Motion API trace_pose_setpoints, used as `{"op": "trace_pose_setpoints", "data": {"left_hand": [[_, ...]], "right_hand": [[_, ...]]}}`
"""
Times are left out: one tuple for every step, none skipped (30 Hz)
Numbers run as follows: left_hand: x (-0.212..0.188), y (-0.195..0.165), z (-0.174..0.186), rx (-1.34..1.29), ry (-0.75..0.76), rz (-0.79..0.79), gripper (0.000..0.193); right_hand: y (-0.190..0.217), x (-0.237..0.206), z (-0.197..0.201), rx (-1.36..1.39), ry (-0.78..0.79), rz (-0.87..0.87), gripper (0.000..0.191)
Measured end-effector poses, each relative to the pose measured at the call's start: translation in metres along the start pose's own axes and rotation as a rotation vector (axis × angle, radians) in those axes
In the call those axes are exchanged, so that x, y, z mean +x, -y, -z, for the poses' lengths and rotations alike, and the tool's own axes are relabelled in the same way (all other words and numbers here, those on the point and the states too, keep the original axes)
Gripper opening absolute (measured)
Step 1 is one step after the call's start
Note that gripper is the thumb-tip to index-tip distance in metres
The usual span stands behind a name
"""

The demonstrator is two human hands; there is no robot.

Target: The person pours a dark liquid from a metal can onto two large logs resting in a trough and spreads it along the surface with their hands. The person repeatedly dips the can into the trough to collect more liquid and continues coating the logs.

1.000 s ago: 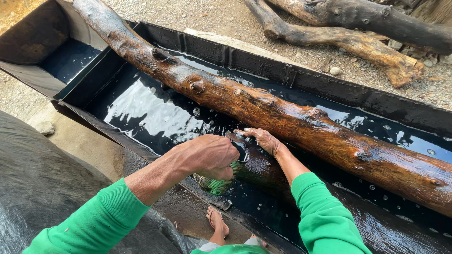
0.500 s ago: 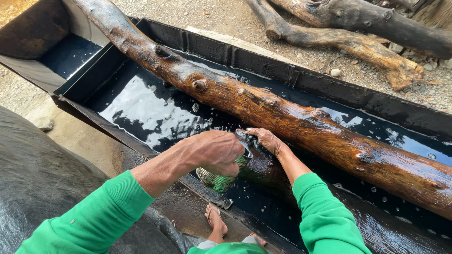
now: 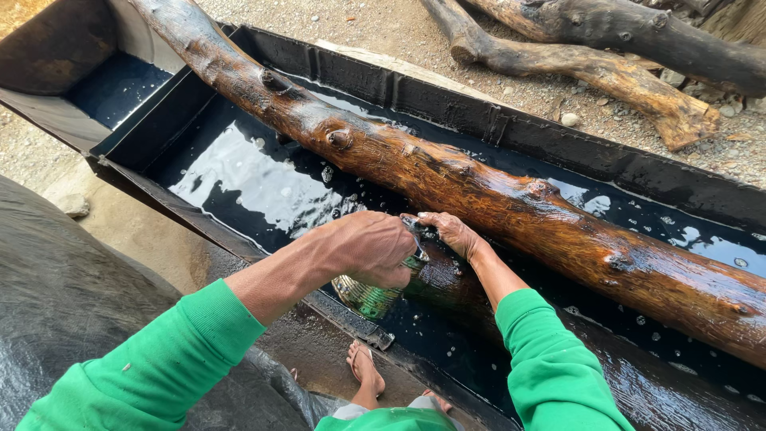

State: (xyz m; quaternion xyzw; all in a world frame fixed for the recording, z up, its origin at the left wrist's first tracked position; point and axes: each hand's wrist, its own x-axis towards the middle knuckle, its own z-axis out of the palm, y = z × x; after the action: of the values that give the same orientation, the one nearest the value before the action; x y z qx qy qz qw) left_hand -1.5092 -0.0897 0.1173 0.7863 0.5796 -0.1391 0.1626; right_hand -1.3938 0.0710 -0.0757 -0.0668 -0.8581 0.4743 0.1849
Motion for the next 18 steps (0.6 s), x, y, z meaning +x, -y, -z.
{"op": "trace_pose_setpoints", "data": {"left_hand": [[0.001,0.000,0.000,0.003,0.007,0.017,0.031],[0.002,-0.001,-0.001,-0.015,0.005,0.024,0.030],[0.002,-0.001,-0.001,-0.031,0.001,0.031,0.030],[0.002,-0.001,-0.001,-0.048,-0.002,0.040,0.030],[0.002,-0.001,-0.001,-0.042,-0.015,0.025,0.030],[0.003,0.001,0.000,-0.035,-0.028,0.011,0.030],[0.003,0.001,0.000,-0.029,-0.040,-0.005,0.030],[0.004,0.002,0.000,-0.006,-0.005,-0.012,0.033],[0.005,0.004,0.002,0.020,0.029,-0.018,0.035],[0.007,0.004,0.002,0.044,0.063,-0.024,0.038],[0.008,0.004,0.002,0.027,0.058,-0.015,0.037],[0.008,0.005,0.003,0.011,0.053,-0.007,0.036],[0.009,0.005,0.003,-0.004,0.050,0.001,0.035],[0.009,0.005,0.003,-0.004,0.046,-0.007,0.035],[0.009,0.004,0.003,-0.004,0.042,-0.016,0.034],[0.009,0.004,0.004,-0.003,0.037,-0.024,0.033],[0.009,0.003,0.005,0.007,0.039,-0.019,0.033],[0.009,0.003,0.005,0.017,0.040,-0.013,0.032]], "right_hand": [[0.001,0.001,0.000,0.035,0.008,-0.057,0.031],[0.002,0.001,0.000,0.071,0.016,-0.116,0.032],[0.002,0.001,0.000,0.152,0.015,-0.174,0.030],[0.001,0.002,0.000,0.233,0.016,-0.231,0.027],[0.000,0.002,-0.001,0.316,0.016,-0.289,0.026],[-0.003,0.003,-0.002,0.232,0.002,-0.230,0.025],[-0.005,0.003,-0.002,0.149,-0.012,-0.173,0.024],[-0.008,0.002,-0.002,0.067,-0.026,-0.116,0.024],[-0.011,0.001,-0.002,-0.031,-0.020,-0.079,0.029],[-0.013,0.001,-0.002,-0.129,-0.012,-0.043,0.036],[-0.015,0.000,-0.003,-0.225,-0.003,-0.006,0.044],[-0.015,0.000,-0.003,-0.215,0.001,-0.004,0.048],[-0.016,0.000,-0.003,-0.204,0.003,-0.004,0.053],[-0.017,0.000,-0.004,-0.194,0.004,-0.005,0.058],[-0.017,-0.001,-0.003,-0.204,-0.003,0.004,0.058],[-0.017,-0.001,-0.003,-0.214,-0.009,0.014,0.057],[-0.018,-0.001,-0.004,-0.225,-0.016,0.023,0.057],[-0.018,0.000,-0.003,-0.223,-0.011,0.016,0.058]]}}
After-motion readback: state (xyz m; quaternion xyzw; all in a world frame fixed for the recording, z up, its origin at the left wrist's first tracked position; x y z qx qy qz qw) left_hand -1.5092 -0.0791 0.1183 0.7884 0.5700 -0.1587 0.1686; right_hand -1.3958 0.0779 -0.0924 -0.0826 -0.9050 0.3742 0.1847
